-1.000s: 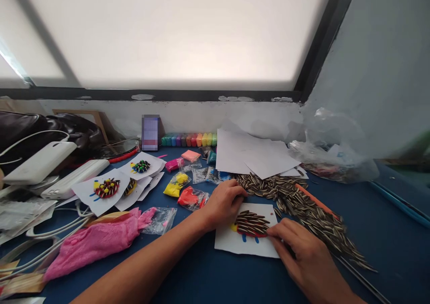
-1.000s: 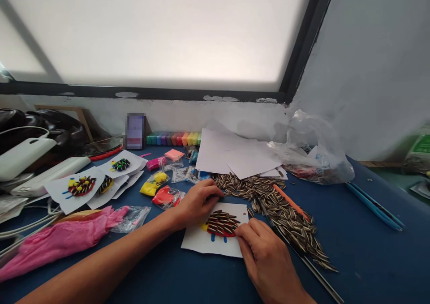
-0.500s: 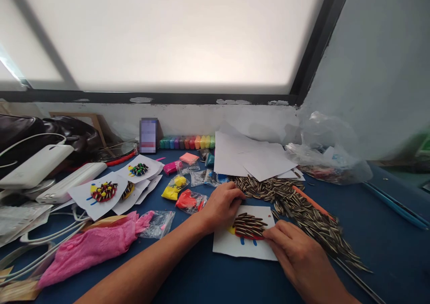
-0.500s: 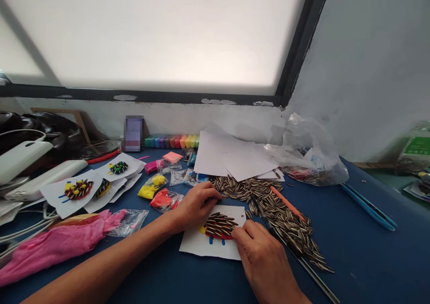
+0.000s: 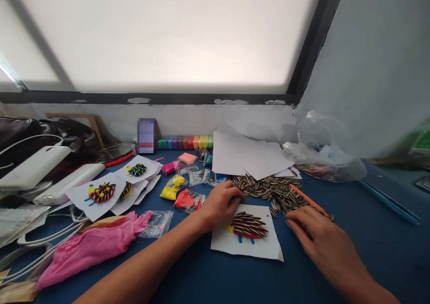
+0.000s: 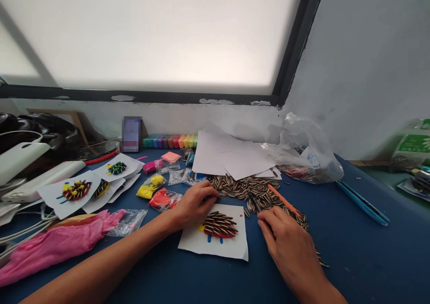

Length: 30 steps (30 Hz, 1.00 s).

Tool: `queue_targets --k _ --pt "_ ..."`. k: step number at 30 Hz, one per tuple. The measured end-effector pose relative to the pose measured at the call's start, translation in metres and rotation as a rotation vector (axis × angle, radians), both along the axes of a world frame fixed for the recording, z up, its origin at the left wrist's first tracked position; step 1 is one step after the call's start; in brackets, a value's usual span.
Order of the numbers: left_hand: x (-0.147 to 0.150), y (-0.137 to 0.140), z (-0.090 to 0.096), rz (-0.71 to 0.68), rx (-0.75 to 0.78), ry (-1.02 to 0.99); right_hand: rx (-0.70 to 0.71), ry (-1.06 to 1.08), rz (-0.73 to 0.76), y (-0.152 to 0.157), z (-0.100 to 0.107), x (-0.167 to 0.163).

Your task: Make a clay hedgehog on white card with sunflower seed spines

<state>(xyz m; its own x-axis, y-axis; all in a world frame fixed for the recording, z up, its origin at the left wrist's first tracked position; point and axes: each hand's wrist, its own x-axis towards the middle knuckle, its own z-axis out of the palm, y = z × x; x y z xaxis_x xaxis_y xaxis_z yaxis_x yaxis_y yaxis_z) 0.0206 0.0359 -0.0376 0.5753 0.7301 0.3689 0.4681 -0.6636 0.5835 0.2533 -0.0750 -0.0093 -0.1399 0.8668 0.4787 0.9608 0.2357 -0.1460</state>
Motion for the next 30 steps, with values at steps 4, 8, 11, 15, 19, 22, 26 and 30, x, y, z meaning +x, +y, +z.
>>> queue_targets --k 4,8,11,15,19,22,26,30 --pt "0.000 -0.001 0.004 -0.004 -0.017 0.010 -0.057 0.022 0.047 0.004 -0.001 0.001" --pt "0.000 -0.003 0.010 -0.033 -0.051 0.027 -0.093 -0.026 0.093 0.011 0.001 -0.006" --pt "0.000 -0.003 0.012 -0.045 -0.076 0.040 -0.109 -0.126 0.136 0.019 0.000 -0.007" --pt "0.000 -0.001 0.009 -0.053 -0.089 0.032 -0.116 -0.202 0.143 0.028 -0.001 -0.007" --pt "-0.001 0.001 0.007 -0.066 -0.071 0.026 -0.104 -0.221 0.110 0.031 -0.003 -0.012" --pt "-0.001 0.001 0.007 -0.071 -0.057 0.024 -0.092 -0.220 0.085 0.031 -0.004 -0.014" --pt "-0.001 0.001 0.007 -0.064 -0.048 0.042 -0.027 -0.191 0.061 0.030 0.000 -0.010" --pt "-0.001 0.001 0.006 -0.054 -0.042 0.047 0.030 -0.162 0.053 0.030 0.002 0.000"
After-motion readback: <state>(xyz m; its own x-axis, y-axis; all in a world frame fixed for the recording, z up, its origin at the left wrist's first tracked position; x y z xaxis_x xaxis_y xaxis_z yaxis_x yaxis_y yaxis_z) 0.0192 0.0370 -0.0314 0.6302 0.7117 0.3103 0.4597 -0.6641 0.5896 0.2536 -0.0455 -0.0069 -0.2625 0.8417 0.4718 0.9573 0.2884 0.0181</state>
